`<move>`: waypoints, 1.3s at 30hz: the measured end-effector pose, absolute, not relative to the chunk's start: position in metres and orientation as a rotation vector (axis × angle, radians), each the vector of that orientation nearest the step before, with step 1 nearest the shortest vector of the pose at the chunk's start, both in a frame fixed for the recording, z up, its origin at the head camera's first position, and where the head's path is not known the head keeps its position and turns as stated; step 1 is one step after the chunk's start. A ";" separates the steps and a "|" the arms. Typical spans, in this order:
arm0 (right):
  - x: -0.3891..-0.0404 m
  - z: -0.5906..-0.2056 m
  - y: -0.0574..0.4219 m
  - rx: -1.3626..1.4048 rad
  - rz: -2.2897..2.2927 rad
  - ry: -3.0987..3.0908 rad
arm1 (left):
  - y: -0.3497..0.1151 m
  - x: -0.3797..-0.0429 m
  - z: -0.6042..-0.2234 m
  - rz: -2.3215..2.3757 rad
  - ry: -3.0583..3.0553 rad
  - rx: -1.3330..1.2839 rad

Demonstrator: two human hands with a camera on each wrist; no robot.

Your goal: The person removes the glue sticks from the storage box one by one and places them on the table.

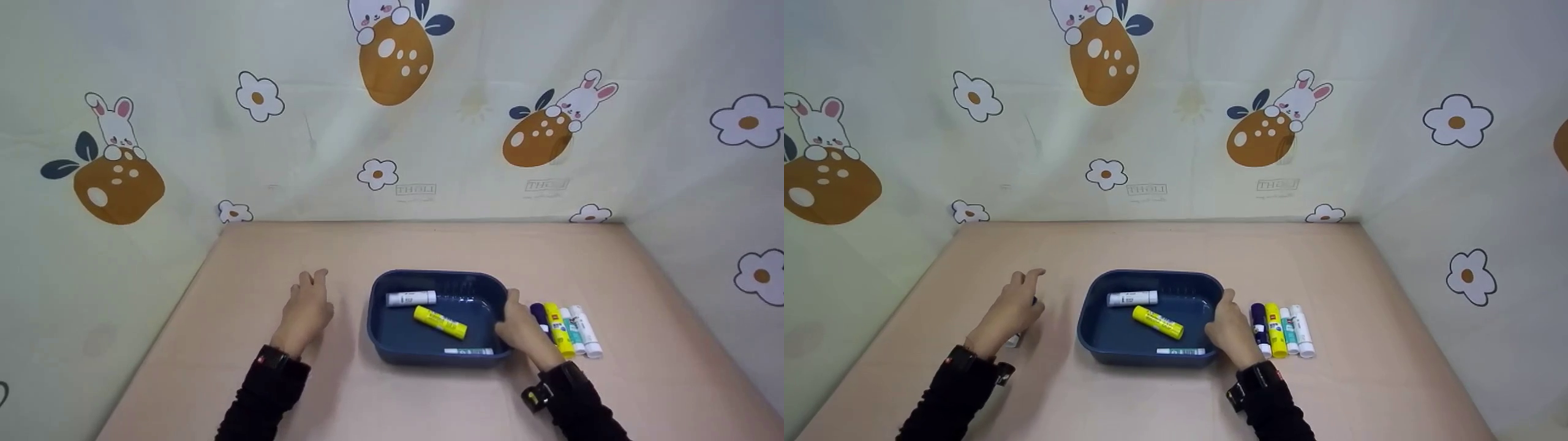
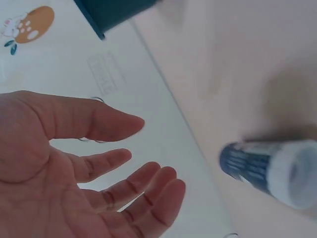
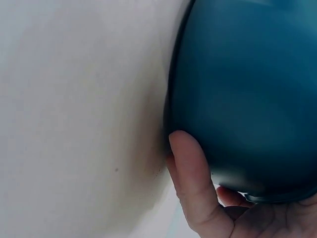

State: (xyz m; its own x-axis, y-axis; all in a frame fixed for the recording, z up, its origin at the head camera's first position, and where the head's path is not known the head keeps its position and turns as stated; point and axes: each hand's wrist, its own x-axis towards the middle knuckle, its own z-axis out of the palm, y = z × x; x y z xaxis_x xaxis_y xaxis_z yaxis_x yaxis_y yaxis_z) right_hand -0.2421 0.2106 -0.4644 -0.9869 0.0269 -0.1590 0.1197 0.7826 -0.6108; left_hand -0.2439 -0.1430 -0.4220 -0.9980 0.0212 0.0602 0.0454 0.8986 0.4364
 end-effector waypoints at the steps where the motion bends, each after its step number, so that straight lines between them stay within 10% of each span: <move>1: -0.242 -0.464 0.211 0.117 -0.985 2.830 | -0.139 -0.243 -0.420 -0.701 -3.000 -0.066; 39: -0.242 -0.464 0.210 0.135 -0.973 2.842 | -0.038 -0.244 -0.437 -0.658 -3.241 -1.101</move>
State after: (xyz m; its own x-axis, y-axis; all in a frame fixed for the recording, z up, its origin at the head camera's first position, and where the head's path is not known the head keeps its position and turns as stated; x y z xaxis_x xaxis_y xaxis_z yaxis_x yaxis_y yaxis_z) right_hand -0.2415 0.2097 -0.4641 -0.9869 0.0410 -0.1562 0.1282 0.7876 -0.6027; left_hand -0.2442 -0.0382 -0.4368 -0.7476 0.6339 -0.1982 0.5065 0.7372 0.4472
